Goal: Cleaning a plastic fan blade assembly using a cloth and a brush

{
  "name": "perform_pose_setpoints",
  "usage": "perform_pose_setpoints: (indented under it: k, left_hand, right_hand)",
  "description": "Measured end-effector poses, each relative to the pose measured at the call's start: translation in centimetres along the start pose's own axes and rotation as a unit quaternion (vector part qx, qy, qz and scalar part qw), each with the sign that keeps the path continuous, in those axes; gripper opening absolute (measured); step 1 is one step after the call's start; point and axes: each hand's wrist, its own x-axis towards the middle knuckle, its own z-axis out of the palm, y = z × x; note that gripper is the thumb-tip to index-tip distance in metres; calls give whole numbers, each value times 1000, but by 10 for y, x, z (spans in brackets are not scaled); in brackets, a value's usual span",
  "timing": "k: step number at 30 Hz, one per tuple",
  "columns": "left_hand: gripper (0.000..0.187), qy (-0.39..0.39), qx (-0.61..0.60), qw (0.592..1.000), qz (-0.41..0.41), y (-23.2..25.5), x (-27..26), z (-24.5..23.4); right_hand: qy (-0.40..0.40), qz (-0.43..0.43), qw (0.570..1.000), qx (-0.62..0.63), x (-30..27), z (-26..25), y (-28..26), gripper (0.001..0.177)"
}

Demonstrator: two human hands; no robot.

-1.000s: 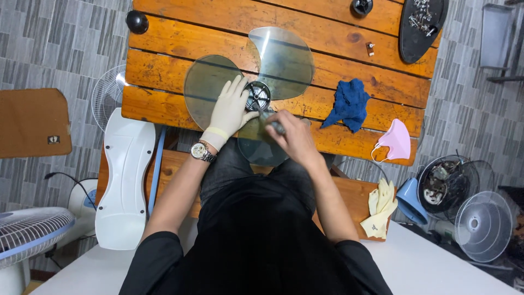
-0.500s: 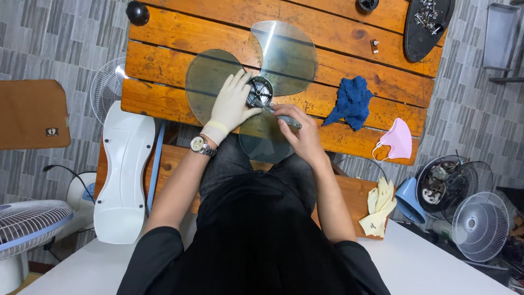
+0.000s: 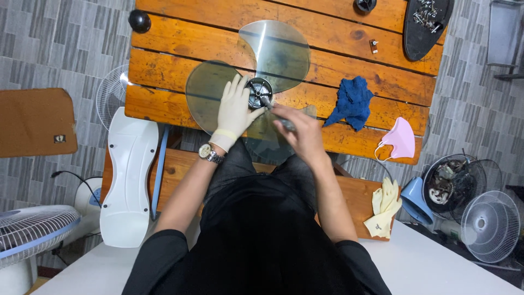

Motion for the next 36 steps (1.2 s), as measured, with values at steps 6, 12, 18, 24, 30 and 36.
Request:
perform_pose_setpoints:
  k: [6, 12, 18, 24, 30, 36]
  left_hand:
    - [71, 11, 10, 999, -44, -3, -6, 26]
    - [77, -14, -30, 998, -56, 9, -4, 2]
    - [76, 34, -83, 994, -61, 9, 0, 15]
    - [87, 26, -84, 995, -56, 2, 4, 23]
    - [117, -66, -65, 996, 3, -9, 23, 15]
    - [100, -125, -54, 990, 42, -2, 36, -24]
  right_hand:
    - [10, -30, 999, -39, 28, 0, -44, 21]
    - [25, 38, 999, -9, -13, -23, -7, 24]
    - [78, 127, 988, 48, -28, -37, 4, 18]
    - [111, 136, 984, 12, -44, -26, 24, 24]
    - [178, 215, 948, 153, -72, -50, 25, 20]
    - [66, 179, 979, 75, -53, -37, -13, 39]
